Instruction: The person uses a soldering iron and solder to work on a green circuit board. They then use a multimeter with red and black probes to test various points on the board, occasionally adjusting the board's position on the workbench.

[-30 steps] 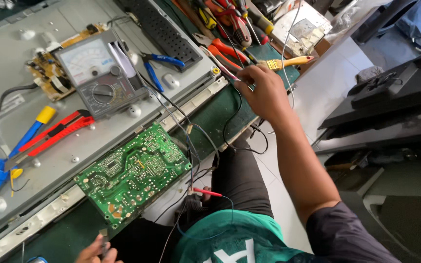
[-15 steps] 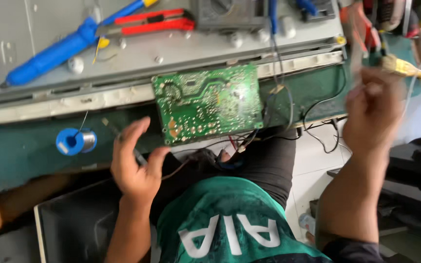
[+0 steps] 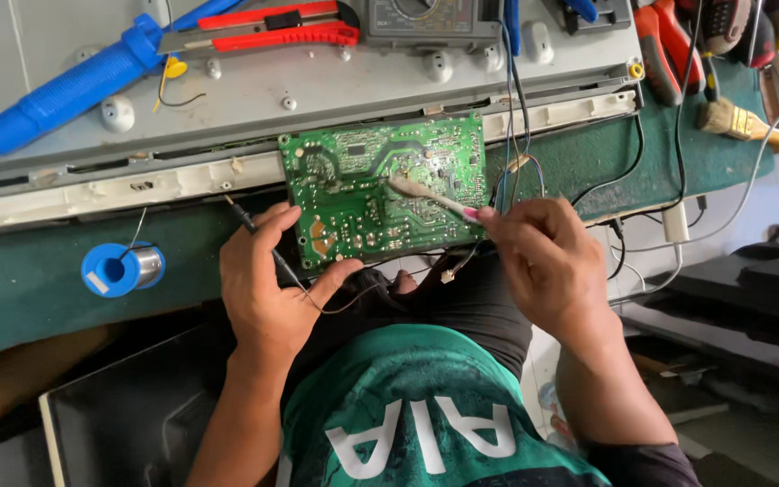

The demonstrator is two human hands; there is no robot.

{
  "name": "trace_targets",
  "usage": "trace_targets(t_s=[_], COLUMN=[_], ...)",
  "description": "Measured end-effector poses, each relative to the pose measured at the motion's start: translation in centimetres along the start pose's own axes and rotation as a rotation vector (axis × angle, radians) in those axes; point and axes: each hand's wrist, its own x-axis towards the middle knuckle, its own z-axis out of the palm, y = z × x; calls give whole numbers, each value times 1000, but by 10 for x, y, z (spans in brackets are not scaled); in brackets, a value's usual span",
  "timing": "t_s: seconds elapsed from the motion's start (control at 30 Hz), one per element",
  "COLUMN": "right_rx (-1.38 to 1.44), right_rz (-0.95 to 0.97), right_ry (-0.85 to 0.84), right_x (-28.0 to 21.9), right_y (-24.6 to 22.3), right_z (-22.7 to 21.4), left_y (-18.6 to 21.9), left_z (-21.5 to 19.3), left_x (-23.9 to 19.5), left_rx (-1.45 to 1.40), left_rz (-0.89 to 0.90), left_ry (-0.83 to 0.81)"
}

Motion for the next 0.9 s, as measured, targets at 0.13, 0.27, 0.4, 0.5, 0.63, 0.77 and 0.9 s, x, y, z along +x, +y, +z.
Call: trace_targets(t_s=[0.13, 0.27, 0.4, 0.5, 0.63, 0.77, 0.9], right_rx=[74, 99, 80, 142, -183, -216, 238], right_rz=[-122, 40, -75, 80, 88, -75, -133], right_ry=[-88, 35, -108, 65, -535, -35, 121], right_x=[4, 18, -2, -1, -18, -9, -17], right_y=[-4, 1, -5, 12, 22, 6, 15], right_z=[4, -14, 0, 0, 22, 18, 36], left_y=[0, 0, 0, 0, -6, -5, -11], left_z=[-1, 0, 0, 1, 4, 4, 16], left_x=[3, 3, 6, 0, -3, -5, -5], left_rx=[10, 9, -14, -26, -33, -27, -47], left_rz=[-5, -1, -19, 9, 74, 113, 176], left_ry=[5, -10, -28, -2, 23, 36, 159])
